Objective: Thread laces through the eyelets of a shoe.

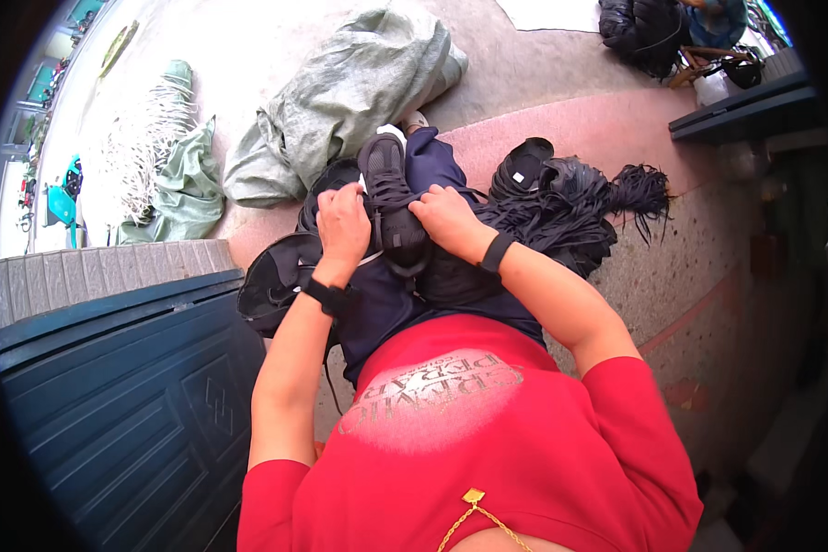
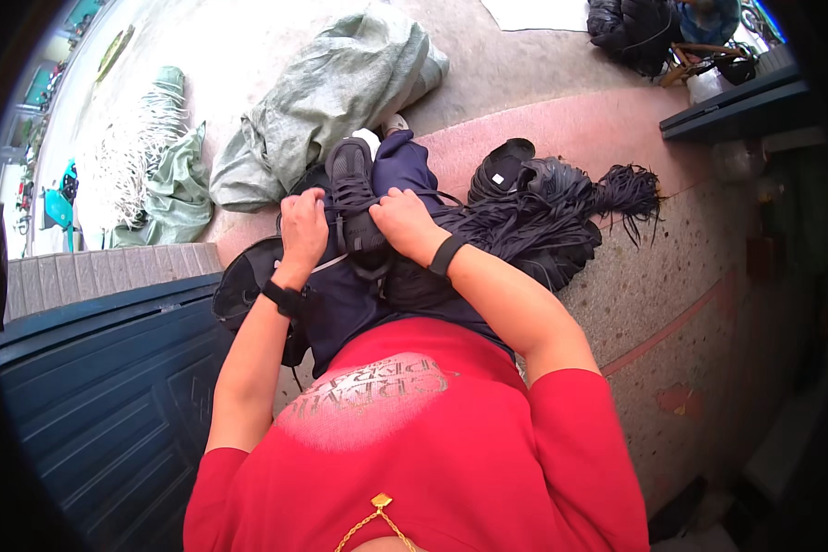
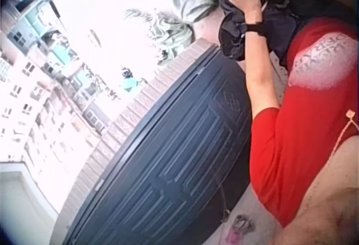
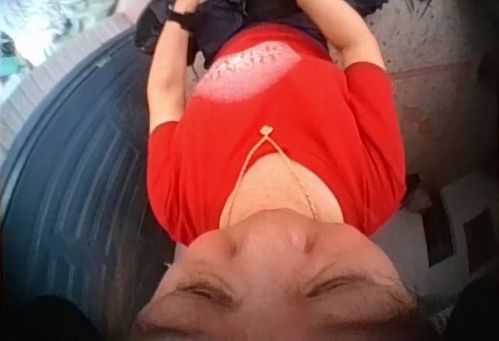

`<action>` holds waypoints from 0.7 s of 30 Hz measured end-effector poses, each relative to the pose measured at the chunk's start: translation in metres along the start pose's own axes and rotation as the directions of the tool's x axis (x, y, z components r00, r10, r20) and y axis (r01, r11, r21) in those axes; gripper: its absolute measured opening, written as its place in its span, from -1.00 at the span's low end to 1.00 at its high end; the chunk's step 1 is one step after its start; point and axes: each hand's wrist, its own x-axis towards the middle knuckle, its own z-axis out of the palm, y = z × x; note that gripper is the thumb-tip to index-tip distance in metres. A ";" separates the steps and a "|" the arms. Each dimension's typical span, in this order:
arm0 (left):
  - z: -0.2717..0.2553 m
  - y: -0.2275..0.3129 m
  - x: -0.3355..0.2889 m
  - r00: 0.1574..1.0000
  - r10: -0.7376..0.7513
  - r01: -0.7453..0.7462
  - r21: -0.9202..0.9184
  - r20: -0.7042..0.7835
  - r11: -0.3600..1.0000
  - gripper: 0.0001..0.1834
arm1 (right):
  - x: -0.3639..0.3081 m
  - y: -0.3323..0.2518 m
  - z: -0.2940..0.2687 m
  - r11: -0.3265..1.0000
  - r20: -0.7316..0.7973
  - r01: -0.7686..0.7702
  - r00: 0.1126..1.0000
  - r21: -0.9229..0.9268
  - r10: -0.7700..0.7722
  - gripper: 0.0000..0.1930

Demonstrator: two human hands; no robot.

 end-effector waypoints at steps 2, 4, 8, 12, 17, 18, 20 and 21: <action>0.001 -0.008 0.006 0.998 0.026 -0.030 0.067 0.060 0.997 -0.75 | 0.007 -0.009 -0.013 0.976 0.138 0.100 0.988 -0.194 -0.074 -0.93; -0.004 -0.006 0.012 0.950 0.011 -0.053 0.126 0.313 0.991 -0.63 | 0.011 -0.010 -0.020 0.945 0.102 0.177 0.983 -0.277 -0.154 -0.93; -0.006 -0.020 0.019 0.928 -0.060 0.082 -0.044 0.368 0.996 -0.60 | 0.021 -0.001 -0.020 0.976 -0.296 0.159 0.949 0.148 -0.110 -0.94; -0.022 -0.015 0.028 0.745 -0.260 0.615 -0.480 0.615 0.625 -0.58 | 0.047 -0.028 -0.163 0.609 -0.565 0.333 0.791 0.720 0.236 -0.88; -0.018 -0.019 0.029 0.697 -0.284 0.670 -0.458 0.658 0.584 -0.57 | 0.041 -0.008 -0.250 0.597 -0.738 0.483 0.602 0.641 0.305 -0.85; -0.018 -0.020 0.029 0.696 -0.285 0.672 -0.458 0.658 0.583 -0.57 | 0.041 -0.006 -0.248 0.575 -0.719 0.473 0.611 0.667 0.332 -0.85; -0.017 -0.022 0.028 0.696 -0.276 0.673 -0.469 0.663 0.572 -0.58 | 0.042 -0.001 -0.220 0.628 -0.584 0.222 0.670 0.746 0.457 -0.85; -0.017 -0.024 0.027 0.695 -0.280 0.675 -0.467 0.662 0.571 -0.58 | 0.044 -0.004 -0.201 0.628 -0.487 0.052 0.682 0.776 0.545 -0.84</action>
